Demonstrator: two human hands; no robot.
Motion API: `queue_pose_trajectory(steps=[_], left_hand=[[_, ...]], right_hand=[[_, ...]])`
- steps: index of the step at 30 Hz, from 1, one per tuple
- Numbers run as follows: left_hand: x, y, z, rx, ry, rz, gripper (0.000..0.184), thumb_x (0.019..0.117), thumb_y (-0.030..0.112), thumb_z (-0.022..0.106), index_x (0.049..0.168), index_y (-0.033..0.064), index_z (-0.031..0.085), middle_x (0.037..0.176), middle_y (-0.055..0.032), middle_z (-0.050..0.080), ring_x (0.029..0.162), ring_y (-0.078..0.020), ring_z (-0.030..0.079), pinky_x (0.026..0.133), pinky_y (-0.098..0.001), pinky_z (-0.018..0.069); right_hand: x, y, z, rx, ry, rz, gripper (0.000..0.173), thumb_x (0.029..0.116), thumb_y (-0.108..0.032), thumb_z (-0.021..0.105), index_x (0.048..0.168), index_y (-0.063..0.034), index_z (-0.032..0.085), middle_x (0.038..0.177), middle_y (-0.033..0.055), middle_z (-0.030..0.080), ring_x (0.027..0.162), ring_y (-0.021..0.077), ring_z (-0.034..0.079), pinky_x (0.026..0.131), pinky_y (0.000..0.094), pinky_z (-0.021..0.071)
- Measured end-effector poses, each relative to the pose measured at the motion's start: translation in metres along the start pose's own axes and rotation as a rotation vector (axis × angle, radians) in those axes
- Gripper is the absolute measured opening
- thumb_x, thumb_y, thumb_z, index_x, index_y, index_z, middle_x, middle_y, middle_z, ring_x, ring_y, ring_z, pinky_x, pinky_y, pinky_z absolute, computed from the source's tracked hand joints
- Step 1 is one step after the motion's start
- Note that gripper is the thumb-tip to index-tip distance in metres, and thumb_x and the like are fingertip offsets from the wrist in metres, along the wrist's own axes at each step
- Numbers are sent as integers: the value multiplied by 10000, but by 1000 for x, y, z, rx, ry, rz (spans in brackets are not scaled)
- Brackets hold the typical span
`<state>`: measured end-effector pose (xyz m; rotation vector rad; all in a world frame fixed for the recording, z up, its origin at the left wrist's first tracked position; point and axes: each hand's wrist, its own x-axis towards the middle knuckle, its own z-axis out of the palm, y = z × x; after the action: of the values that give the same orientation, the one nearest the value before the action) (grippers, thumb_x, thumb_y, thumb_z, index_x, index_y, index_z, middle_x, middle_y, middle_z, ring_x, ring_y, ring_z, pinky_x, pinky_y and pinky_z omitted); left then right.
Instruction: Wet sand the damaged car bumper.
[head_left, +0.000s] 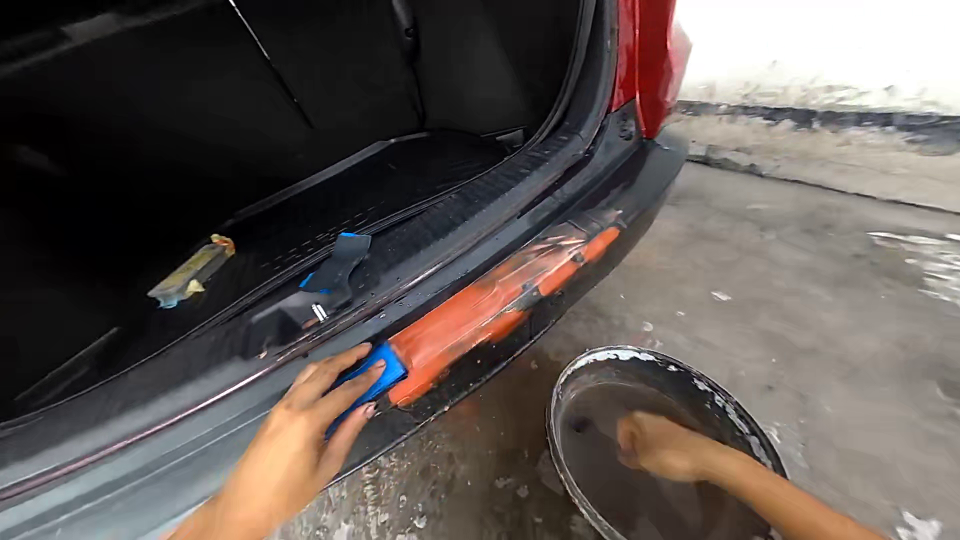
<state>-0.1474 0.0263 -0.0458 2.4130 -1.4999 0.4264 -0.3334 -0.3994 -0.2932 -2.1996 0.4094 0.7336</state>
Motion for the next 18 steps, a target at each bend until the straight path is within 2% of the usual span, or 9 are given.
queue_pose_trajectory(steps=[2, 4, 7, 9, 10, 11, 13, 15, 18], left_hand=[[42, 29, 23, 27, 8, 18, 341, 1033, 379, 569, 1319, 262, 713, 1483, 13, 581, 1355, -160, 548, 1111, -401, 492], [93, 62, 46, 62, -4, 51, 339, 1022, 336, 596, 1331, 248, 706, 1499, 14, 568, 1363, -169, 537, 1117, -390, 477], [122, 73, 51, 81, -65, 102, 379, 1048, 328, 564, 1405, 234, 649, 1536, 5, 528, 1390, -172, 507, 1143, -387, 445], [91, 52, 33, 83, -62, 97, 377, 1051, 348, 543, 1402, 263, 649, 1549, 46, 516, 1394, -142, 508, 1138, -388, 465], [66, 39, 22, 72, -55, 69, 376, 1042, 342, 545, 1395, 274, 654, 1547, 56, 515, 1391, -137, 509, 1135, -394, 474], [42, 29, 14, 57, -44, 36, 372, 1036, 335, 545, 1385, 278, 661, 1545, 59, 517, 1395, -141, 508, 1136, -405, 479], [23, 23, 11, 41, -6, 2, 355, 1038, 333, 548, 1354, 257, 689, 1518, 23, 552, 1379, -170, 531, 1125, -430, 484], [50, 43, 28, 67, 15, -7, 341, 1039, 346, 554, 1329, 251, 708, 1495, 7, 573, 1354, -173, 550, 1116, -424, 483], [121, 78, 57, 119, -28, 7, 375, 997, 291, 584, 1353, 246, 690, 1502, -11, 554, 1329, -198, 545, 1090, -417, 483]], right_hand=[[42, 45, 25, -244, -219, 134, 415, 949, -323, 680, 1124, 53, 691, 1081, 283, 688, 1006, 439, 672, 882, 655, 508], [70, 77, 51, -365, -324, 175, 483, 975, -348, 651, 1234, 60, 658, 1235, 314, 652, 1183, 479, 617, 989, 690, 461], [71, 75, 59, -400, -413, 221, 479, 992, -317, 639, 1272, 71, 642, 1328, 313, 615, 1292, 460, 563, 1068, 670, 410], [60, 56, 38, -130, -385, 172, 333, 1010, -213, 578, 1151, 73, 676, 1099, 248, 700, 1007, 365, 682, 882, 571, 538], [41, 37, 20, 137, -375, 90, 269, 1018, -183, 515, 1050, 35, 670, 910, 170, 703, 772, 274, 680, 699, 467, 575], [16, 10, -4, 414, -421, -46, 261, 1040, -200, 476, 999, -18, 658, 836, 100, 702, 692, 209, 681, 639, 398, 591], [-39, -52, -53, 821, -490, -449, 276, 1074, -228, 446, 1061, -83, 681, 995, 63, 746, 881, 206, 741, 823, 411, 629], [-75, -100, -90, 895, -255, -797, 262, 1062, -225, 492, 1195, -83, 667, 1178, 112, 705, 1080, 261, 697, 965, 465, 579], [-64, -116, -112, 509, 480, -897, 202, 1019, -185, 510, 1053, -118, 699, 963, 46, 729, 875, 183, 717, 777, 367, 623]])
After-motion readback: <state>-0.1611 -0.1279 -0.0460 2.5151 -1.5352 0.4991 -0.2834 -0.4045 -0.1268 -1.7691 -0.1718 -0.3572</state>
